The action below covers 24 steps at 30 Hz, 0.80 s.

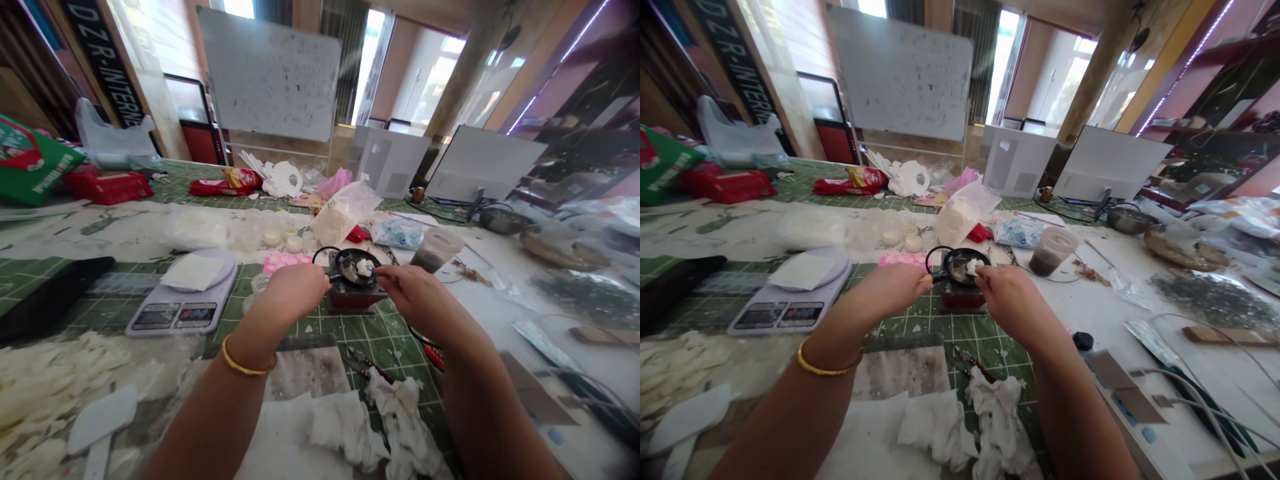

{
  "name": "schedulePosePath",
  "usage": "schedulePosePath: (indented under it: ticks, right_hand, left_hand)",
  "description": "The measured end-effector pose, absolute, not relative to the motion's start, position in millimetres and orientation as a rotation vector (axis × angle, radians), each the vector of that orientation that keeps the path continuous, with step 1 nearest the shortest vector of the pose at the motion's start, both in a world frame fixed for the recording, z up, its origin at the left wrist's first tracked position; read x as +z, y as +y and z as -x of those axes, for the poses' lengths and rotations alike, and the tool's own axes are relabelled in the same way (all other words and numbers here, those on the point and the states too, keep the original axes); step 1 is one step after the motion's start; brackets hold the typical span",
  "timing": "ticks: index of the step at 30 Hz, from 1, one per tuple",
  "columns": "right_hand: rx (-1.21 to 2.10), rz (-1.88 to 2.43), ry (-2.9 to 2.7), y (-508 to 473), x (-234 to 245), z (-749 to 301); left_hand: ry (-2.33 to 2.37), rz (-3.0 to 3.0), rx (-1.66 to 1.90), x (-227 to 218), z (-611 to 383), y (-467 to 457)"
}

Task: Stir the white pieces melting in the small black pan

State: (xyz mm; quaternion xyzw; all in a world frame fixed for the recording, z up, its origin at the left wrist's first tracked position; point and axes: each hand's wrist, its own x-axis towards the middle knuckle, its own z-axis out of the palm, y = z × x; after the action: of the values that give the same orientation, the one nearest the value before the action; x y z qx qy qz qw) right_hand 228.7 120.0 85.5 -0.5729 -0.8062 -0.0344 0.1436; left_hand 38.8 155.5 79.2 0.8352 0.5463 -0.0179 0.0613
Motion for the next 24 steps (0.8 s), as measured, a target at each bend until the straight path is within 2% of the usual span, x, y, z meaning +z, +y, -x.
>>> schedulePosePath:
  ticks: [15,24]
  right_hand:
    - [-0.018,1.591,-2.31,121.1,85.3,-229.5]
    - [-0.077,1.586,-2.286,121.6,85.6,-227.3]
  left_hand:
    - [1.663,-2.532,-0.075,78.6,-38.0,157.1]
    - [1.675,-2.522,-0.077,78.7,-39.1,156.1]
